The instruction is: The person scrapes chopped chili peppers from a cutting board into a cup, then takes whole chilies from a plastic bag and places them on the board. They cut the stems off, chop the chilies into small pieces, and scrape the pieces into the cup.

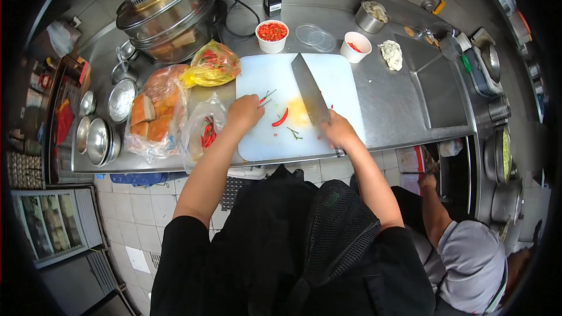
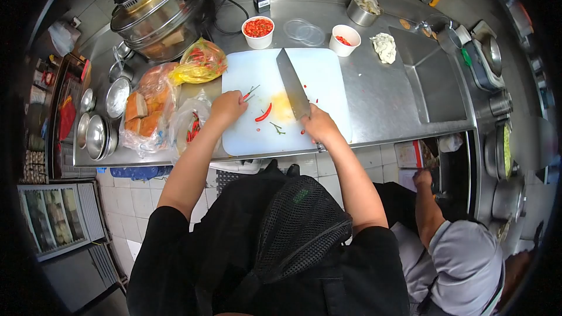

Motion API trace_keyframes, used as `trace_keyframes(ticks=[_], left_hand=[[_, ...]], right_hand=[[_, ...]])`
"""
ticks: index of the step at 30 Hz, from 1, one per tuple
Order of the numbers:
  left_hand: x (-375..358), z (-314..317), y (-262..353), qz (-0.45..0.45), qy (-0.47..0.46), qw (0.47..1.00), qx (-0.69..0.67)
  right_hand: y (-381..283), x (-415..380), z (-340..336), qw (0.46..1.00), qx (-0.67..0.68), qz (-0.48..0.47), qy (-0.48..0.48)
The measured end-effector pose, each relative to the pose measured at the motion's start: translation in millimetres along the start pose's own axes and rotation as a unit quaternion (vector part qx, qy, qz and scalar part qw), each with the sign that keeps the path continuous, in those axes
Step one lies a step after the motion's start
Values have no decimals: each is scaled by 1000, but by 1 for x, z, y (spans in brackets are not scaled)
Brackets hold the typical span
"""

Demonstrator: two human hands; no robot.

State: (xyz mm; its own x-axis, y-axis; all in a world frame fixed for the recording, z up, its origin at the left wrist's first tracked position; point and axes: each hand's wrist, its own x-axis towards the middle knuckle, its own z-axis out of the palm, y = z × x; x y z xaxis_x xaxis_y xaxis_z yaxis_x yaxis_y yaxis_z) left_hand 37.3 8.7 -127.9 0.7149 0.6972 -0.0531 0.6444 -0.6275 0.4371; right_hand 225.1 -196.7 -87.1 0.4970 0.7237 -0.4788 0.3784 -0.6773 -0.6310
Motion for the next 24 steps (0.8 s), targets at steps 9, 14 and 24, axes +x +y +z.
trace_keyframes(ticks=[9,14,24], left_hand=[[-17,15,6,13,-4,950,-311],[-36,37,-1,151,83,977,-126],[-41,30,16,143,113,983,-31]], right_hand=[[-3,-5,0,1000,4,1,10],[-2,-3,0,1000,2,12,0],[-9,-8,-3,1000,-7,12,2]])
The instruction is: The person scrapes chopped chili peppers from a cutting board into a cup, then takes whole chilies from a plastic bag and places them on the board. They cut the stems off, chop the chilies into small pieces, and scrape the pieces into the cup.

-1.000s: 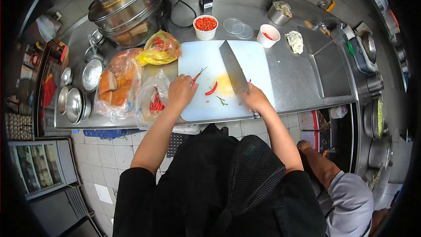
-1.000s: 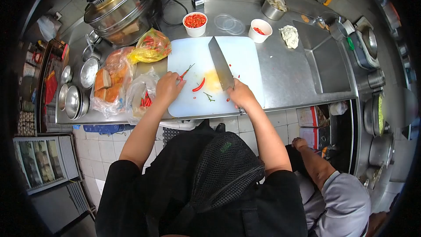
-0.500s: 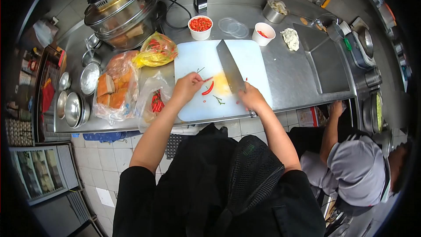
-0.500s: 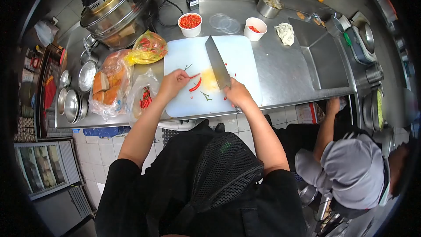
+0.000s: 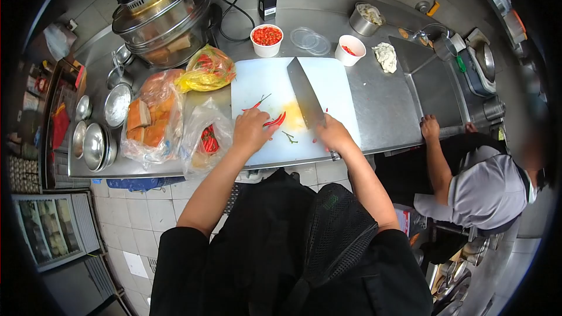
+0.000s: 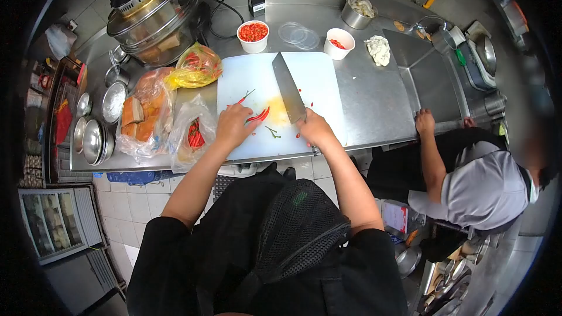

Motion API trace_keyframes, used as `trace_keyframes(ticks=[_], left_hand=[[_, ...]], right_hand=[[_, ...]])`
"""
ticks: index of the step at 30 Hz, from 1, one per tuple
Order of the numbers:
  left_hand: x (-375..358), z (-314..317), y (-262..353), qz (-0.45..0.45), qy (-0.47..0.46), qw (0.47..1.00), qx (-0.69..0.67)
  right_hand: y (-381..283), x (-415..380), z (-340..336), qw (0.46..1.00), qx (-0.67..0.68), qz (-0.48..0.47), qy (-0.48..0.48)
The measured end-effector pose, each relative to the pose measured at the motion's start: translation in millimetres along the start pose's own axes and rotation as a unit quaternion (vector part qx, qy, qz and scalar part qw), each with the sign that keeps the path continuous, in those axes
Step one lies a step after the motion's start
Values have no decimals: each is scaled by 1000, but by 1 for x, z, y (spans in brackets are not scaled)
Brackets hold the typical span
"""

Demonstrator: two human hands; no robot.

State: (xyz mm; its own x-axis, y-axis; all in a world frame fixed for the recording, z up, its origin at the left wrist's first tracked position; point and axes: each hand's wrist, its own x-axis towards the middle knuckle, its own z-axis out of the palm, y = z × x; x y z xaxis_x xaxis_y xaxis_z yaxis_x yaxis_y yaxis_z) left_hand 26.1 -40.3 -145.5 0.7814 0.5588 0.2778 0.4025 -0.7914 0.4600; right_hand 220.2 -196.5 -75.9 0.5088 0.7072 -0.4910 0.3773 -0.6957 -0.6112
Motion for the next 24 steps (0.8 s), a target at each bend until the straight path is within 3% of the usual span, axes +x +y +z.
trace_keyframes(ticks=[3,7,9,13,15,18,21,24], left_hand=[[16,-3,-22,-11,49,999,-6],[43,-7,-35,-10,31,999,29],[56,-3,-39,-24,-58,997,43],[66,-15,-32,-84,-48,995,5],[59,-25,-24,-129,-19,970,-205],[39,-14,-26,-134,-40,955,-262],[20,-12,-25,-134,-97,972,-167],[8,-6,-31,-40,-63,991,-108]], right_hand=[[1,2,1,1000,0,-1,-1],[-3,0,0,1000,-3,-3,-7],[-2,1,1,1000,11,-6,-13],[4,2,5,1000,1,-7,15],[1,1,3,1000,4,-2,6],[0,-1,2,1000,10,-2,4],[-2,-2,1,1000,9,-5,4],[1,2,2,1000,-1,-3,3]])
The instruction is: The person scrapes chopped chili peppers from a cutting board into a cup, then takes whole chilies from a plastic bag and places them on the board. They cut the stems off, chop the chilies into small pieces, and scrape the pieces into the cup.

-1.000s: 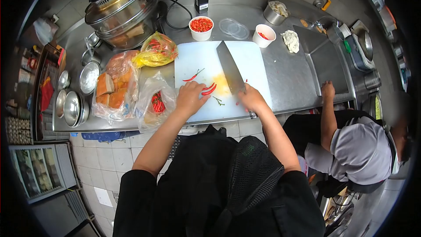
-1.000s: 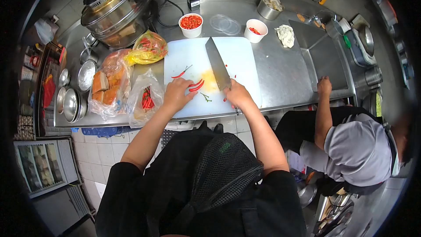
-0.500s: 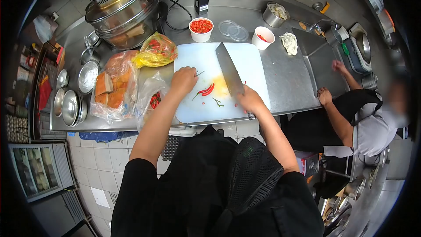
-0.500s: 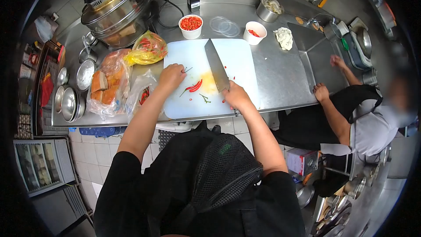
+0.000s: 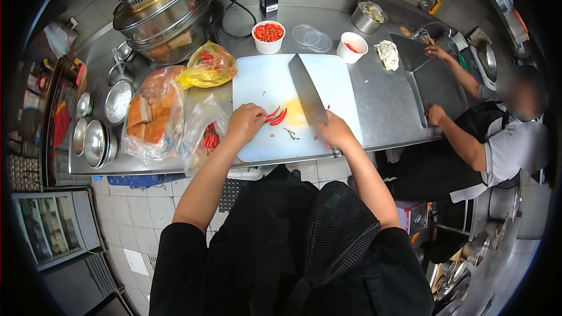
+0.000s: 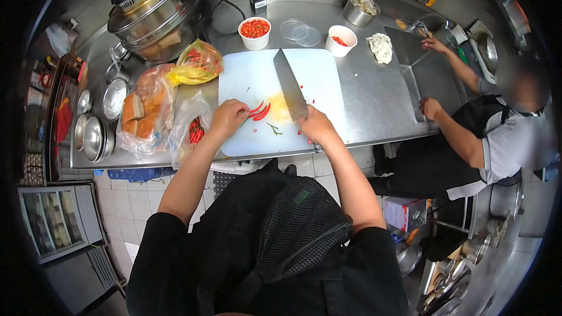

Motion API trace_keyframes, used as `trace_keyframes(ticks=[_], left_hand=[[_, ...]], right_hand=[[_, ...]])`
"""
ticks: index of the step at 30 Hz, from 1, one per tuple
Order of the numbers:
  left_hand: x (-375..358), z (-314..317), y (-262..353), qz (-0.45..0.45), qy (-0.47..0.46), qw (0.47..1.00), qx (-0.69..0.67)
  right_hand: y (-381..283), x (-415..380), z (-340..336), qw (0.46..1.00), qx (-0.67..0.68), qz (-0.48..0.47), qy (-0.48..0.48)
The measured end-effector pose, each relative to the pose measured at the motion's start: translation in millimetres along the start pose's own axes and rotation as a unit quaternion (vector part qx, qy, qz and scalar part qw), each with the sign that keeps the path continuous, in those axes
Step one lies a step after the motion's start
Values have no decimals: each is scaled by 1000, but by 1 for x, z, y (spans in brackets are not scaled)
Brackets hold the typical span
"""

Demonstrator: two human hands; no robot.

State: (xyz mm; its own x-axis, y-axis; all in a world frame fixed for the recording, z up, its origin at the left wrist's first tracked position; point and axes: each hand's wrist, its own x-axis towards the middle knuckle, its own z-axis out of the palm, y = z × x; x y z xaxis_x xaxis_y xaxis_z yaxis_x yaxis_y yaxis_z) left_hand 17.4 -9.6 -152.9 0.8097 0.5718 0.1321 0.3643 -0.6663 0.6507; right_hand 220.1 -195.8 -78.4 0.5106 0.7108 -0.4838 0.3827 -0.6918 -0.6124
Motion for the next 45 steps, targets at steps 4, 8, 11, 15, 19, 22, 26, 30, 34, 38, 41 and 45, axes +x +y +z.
trace_keyframes(ticks=[4,8,11,15,19,22,26,30,34,38,41,45], left_hand=[[-4,-1,3,52,11,997,48],[-2,6,3,43,18,998,49],[2,8,5,36,0,998,42],[3,5,13,24,-36,998,55],[0,6,27,46,-27,991,123],[0,7,33,56,-19,990,129],[3,7,33,64,-25,987,144],[7,6,30,93,-32,985,141],[12,8,24,119,-53,983,127],[20,10,21,154,-65,980,104],[33,14,28,165,-107,975,105],[54,27,35,224,-134,959,111]], right_hand=[[4,4,1,1000,10,-4,-6],[4,2,2,1000,7,-8,0],[9,4,5,999,12,-28,23],[7,3,5,999,2,-39,30],[3,0,3,1000,12,-24,16],[6,2,4,999,17,-25,19],[4,-1,3,999,15,-21,21],[-1,-2,0,1000,8,-9,9],[-3,-1,-1,1000,6,0,-6],[-5,-2,1,1000,-13,-12,6],[-11,-1,-1,999,-39,-34,1],[-29,5,-17,990,-125,-57,-37]])
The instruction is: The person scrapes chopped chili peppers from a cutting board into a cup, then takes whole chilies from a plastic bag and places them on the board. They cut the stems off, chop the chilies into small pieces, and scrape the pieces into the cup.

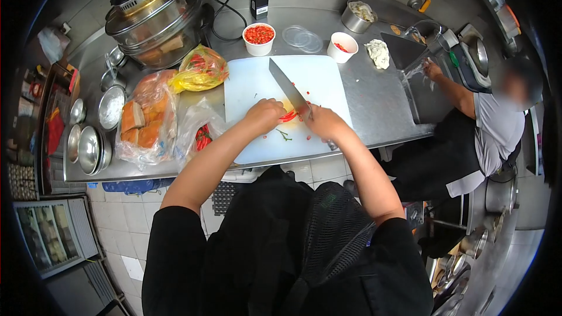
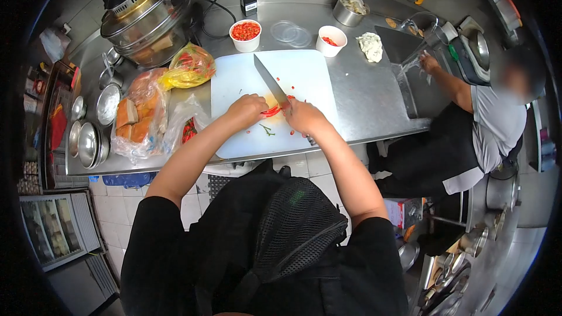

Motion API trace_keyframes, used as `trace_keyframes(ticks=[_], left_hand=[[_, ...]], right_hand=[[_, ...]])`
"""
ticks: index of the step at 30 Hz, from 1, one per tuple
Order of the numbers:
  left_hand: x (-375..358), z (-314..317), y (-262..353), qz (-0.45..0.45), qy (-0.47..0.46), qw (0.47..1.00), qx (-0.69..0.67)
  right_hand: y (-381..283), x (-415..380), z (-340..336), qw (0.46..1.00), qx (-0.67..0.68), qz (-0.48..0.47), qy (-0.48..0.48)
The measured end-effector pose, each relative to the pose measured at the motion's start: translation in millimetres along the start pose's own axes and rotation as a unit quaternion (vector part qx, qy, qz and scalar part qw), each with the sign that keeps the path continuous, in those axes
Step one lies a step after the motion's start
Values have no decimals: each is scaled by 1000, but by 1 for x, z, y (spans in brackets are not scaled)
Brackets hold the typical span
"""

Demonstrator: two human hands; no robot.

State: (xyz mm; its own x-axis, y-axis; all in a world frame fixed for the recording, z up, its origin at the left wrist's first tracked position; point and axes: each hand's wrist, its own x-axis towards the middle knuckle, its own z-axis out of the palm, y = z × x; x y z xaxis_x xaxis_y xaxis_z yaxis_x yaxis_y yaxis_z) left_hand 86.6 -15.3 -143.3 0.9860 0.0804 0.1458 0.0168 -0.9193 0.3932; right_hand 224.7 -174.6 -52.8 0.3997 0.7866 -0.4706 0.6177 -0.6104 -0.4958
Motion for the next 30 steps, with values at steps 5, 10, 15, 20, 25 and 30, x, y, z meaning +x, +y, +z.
trace_keyframes(ticks=[5,10,15,20,25,30], left_hand=[[12,-3,5,29,-6,1000,1],[14,0,1,29,-21,999,-4],[16,0,2,20,-33,999,-3],[19,4,-2,15,-24,999,-22],[16,0,4,-9,-43,999,-10],[20,4,0,-6,-28,1000,-9]], right_hand=[[-21,-5,-23,996,-73,3,-46],[11,9,29,997,-54,-2,57],[-1,3,2,1000,1,-4,-3],[3,5,25,1000,14,10,26],[-22,-12,-11,999,7,16,-26],[2,7,20,998,8,4,62]])
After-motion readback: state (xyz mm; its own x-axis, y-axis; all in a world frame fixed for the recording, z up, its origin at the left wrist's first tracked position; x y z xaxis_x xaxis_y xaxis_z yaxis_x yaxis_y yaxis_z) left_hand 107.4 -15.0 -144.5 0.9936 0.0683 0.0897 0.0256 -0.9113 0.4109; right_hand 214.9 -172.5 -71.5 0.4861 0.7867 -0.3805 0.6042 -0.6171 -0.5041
